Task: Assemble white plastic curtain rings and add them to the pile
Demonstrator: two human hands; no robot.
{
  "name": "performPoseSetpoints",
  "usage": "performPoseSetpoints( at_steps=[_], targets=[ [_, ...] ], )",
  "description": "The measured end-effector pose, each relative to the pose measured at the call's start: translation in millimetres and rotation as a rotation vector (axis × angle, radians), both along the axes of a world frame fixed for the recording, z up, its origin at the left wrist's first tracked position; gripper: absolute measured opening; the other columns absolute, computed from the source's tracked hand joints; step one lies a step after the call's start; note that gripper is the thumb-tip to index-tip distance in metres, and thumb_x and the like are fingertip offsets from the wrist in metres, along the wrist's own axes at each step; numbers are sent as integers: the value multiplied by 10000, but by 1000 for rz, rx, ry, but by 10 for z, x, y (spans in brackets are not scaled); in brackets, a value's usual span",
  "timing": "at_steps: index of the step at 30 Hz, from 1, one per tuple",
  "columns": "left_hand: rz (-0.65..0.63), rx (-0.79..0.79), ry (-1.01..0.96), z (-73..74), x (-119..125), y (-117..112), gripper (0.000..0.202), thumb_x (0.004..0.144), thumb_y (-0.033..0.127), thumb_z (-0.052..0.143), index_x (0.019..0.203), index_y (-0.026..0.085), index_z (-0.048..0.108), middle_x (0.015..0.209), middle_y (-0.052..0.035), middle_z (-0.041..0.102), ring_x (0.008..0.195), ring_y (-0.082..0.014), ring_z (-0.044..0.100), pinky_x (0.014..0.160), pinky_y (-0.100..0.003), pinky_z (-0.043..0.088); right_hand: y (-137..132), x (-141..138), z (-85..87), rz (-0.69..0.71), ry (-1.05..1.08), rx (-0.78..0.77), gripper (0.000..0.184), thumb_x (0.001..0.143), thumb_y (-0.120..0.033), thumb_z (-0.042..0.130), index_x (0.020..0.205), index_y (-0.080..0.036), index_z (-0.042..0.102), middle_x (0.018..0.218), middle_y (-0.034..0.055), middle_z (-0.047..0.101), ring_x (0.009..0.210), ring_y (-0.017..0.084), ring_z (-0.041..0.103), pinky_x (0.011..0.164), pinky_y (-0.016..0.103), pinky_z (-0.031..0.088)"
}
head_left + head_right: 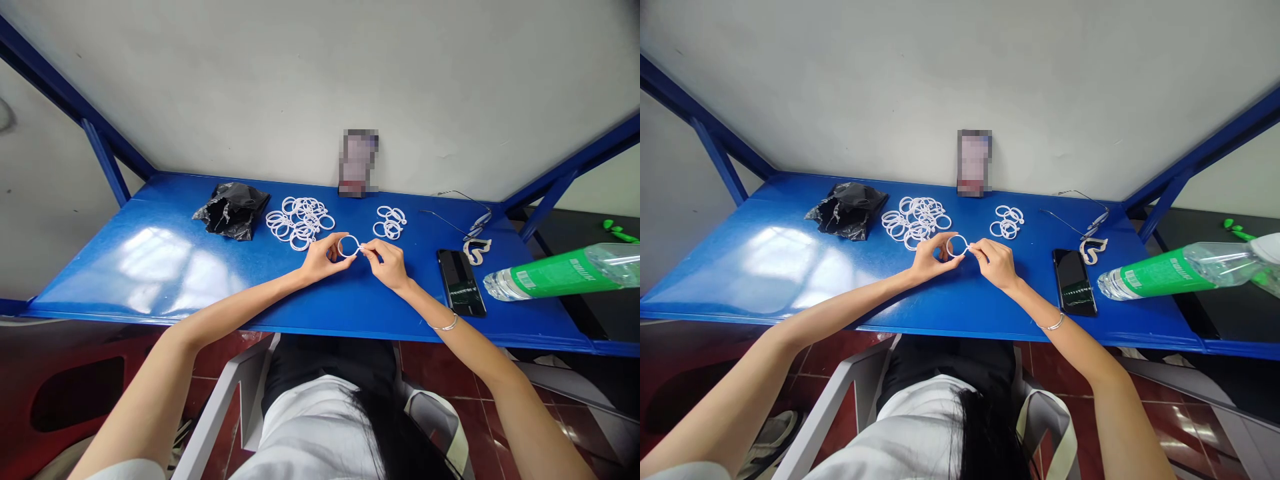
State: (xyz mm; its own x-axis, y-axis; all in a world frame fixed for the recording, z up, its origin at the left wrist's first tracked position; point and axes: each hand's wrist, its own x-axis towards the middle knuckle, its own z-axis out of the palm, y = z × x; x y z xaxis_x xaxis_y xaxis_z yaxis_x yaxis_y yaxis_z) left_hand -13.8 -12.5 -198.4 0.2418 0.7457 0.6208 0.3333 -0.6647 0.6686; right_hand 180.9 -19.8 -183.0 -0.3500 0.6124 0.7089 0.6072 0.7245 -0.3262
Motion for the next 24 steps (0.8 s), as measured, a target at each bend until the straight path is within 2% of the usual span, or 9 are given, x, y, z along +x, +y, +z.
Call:
performPoseSetpoints(
  at_steps=[3, 6, 17, 24],
  targets=[
    [14, -6, -9, -5, 7, -2, 436, 787, 379, 691, 1141, 154, 569, 655, 46, 584, 447, -36, 466, 478, -150, 436, -6, -4, 20, -1, -11, -39, 110, 933, -271, 547, 925, -205, 634, 744, 23, 701, 604, 147, 640, 594, 258, 487],
    [37, 21, 3, -8, 12, -6, 435, 793, 370, 683, 1156, 163, 560, 659, 47, 582, 455, -34, 470, 485, -145, 438, -7, -6, 32, -15, -40, -72, 144, 938, -302, 532, 994, -213, 631, 763, 22, 698, 605, 145, 635, 604, 262, 500],
    [52, 21, 80, -32, 10, 7, 461, 812, 396, 651, 1193, 159, 544, 682, 35, 593, 490, -51, 505, 507, -156, 452, 7, -10, 48, -11, -69, 13, 68, 918, -226, 544, 928, -208, 609, 753, 14, 694, 623, 138, 644, 581, 249, 481],
    [31, 6, 90, -39, 9, -11, 455, 814, 401, 646, 1187, 167, 532, 698, 33, 607, 507, -57, 525, 512, -158, 451, 4, -15, 40, -13, -83, 21, 93, 912, -211, 514, 894, -214, 605, 731, 13, 688, 613, 147, 645, 583, 258, 478]
  ],
)
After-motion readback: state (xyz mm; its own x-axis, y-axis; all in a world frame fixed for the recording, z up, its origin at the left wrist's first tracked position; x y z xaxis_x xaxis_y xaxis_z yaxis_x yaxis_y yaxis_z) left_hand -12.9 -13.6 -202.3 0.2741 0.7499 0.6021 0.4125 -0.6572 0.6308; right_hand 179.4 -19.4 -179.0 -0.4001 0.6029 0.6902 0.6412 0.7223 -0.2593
